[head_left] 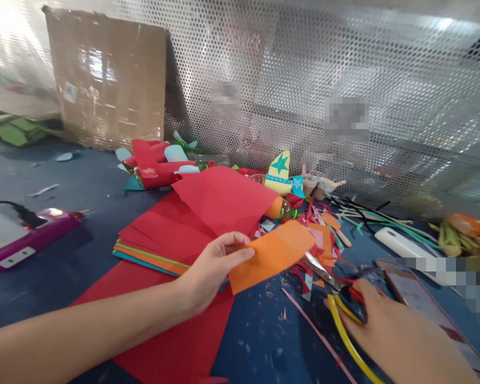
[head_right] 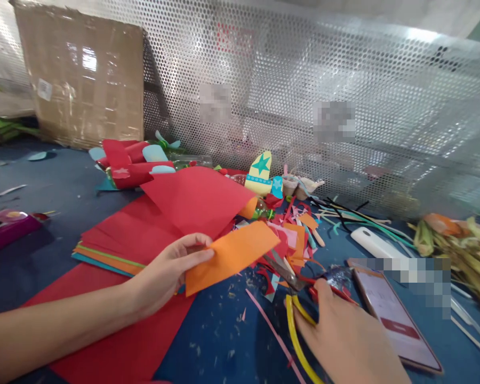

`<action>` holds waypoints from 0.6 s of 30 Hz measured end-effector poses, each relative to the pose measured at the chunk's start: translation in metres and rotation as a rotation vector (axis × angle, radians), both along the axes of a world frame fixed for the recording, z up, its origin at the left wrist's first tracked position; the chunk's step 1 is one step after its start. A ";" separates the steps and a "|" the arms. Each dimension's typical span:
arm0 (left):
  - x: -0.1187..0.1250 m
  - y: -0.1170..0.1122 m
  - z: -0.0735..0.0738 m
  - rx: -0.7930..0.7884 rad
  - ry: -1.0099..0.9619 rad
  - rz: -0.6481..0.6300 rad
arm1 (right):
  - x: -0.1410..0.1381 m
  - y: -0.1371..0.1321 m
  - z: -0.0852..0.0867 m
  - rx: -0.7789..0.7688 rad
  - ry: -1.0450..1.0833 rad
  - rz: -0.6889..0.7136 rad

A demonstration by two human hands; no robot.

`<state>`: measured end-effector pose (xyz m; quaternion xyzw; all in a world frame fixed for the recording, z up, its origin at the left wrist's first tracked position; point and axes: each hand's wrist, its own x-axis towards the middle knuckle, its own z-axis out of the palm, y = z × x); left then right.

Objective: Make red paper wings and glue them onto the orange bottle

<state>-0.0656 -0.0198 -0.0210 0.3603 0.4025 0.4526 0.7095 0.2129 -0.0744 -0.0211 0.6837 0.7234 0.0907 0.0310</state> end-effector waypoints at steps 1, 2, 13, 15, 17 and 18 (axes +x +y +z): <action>0.001 -0.002 -0.002 -0.011 -0.002 -0.040 | 0.003 0.002 -0.005 0.013 -0.048 0.029; 0.002 -0.005 -0.003 -0.012 -0.008 -0.066 | 0.005 0.003 -0.009 0.042 -0.082 0.086; 0.009 -0.022 -0.013 -0.039 -0.180 -0.310 | -0.043 -0.017 0.013 0.297 0.278 0.781; 0.010 -0.027 -0.015 -0.087 -0.233 -0.358 | -0.046 -0.020 0.006 0.280 0.469 0.687; 0.011 -0.032 -0.015 -0.115 -0.259 -0.389 | -0.046 -0.024 0.001 0.240 0.671 0.610; 0.011 -0.034 -0.015 -0.117 -0.261 -0.400 | -0.046 -0.026 0.000 0.201 0.756 0.562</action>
